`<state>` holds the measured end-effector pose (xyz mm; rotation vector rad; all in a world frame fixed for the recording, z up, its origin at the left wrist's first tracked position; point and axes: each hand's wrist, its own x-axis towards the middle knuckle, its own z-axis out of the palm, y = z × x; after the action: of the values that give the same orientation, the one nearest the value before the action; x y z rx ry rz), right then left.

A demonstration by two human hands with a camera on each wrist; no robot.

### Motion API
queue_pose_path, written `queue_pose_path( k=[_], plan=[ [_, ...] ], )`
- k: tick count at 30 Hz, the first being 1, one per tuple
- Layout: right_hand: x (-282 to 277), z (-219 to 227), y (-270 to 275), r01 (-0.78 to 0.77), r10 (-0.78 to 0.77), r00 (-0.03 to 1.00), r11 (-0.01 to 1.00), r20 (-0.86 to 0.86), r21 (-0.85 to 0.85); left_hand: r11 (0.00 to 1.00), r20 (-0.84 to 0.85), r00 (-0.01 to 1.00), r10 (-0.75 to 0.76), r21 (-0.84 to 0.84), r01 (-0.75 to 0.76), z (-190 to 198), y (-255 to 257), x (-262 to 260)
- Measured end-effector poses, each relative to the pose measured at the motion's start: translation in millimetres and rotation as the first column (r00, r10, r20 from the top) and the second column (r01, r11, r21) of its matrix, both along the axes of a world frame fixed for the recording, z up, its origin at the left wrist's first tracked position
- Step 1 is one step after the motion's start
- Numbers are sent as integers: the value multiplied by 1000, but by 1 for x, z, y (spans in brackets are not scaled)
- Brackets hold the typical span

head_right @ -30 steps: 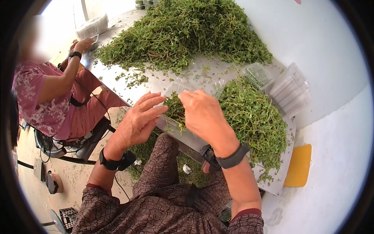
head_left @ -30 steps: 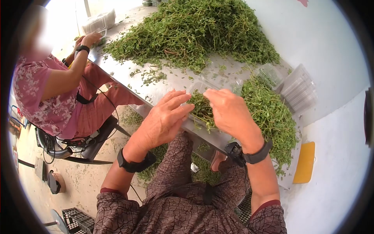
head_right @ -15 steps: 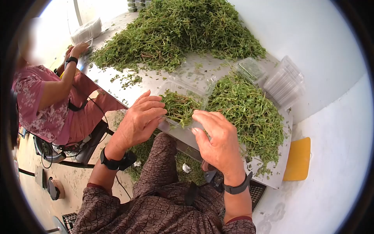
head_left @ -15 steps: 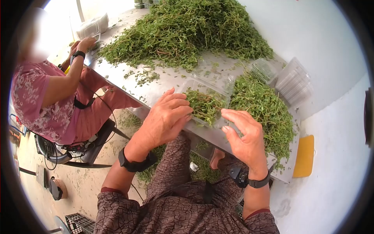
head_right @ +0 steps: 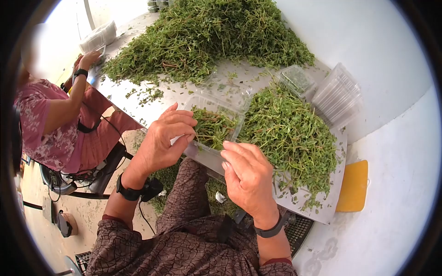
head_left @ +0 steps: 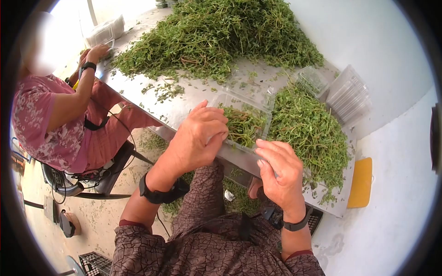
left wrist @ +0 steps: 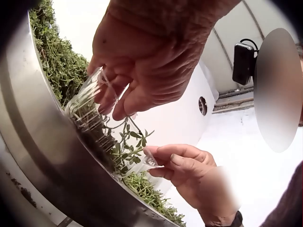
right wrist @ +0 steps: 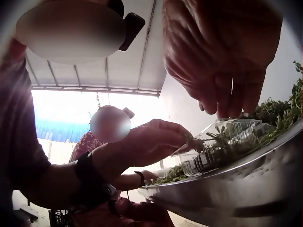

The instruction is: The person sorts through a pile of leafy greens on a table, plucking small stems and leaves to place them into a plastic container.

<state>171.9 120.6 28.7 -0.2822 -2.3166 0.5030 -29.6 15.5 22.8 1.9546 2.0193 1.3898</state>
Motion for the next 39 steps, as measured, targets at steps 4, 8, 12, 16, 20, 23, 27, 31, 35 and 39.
queue_pose_path(
  k=[4, 8, 12, 16, 20, 23, 27, 31, 35, 39],
  plan=[
    [2, -5, 0, -8, 8, 1000, 1000, -6, -14, 999, -54, 998, 17, 28, -16, 0, 6, -1],
    [2, -8, 0, -7, 6, 1000, 999, -19, -42, 999, -83, 996, 41, 39, -38, -5, 12, 0],
    [0, -7, -3, 11, -11, 1000, 1000, 2, 5, 1000, -18, 1000, 19, 16, -19, -5, 12, -1],
    [-2, -7, 0, 8, -8, 1000, 1000, -2, 27, 999, 160, 987, 10, 34, -16, -2, 10, -2],
    [-3, -8, 1, 1, -1, 1000, 1000, -12, 20, 997, 259, 965, -46, 71, 29, 3, 7, -6],
    [-4, -9, 1, 3, -3, 1000, 1000, -9, 25, 995, 262, 964, -50, 93, 26, 3, 9, -7],
    [-4, -9, 2, 1, -1, 1000, 1000, -13, 23, 998, 117, 992, -48, 52, 42, -2, 14, -7],
    [-3, -9, 2, -3, 4, 1000, 1000, -14, 22, 999, 25, 999, 47, 22, -48, 0, 13, 1],
    [-1, -11, 3, -8, 8, 1000, 1000, -14, 17, 993, -15, 996, 83, 80, -81, -3, 6, -1],
    [-2, -11, 2, -6, 6, 1000, 1000, -18, 13, 998, -74, 997, 3, 59, 2, -8, 4, -1]
  ],
)
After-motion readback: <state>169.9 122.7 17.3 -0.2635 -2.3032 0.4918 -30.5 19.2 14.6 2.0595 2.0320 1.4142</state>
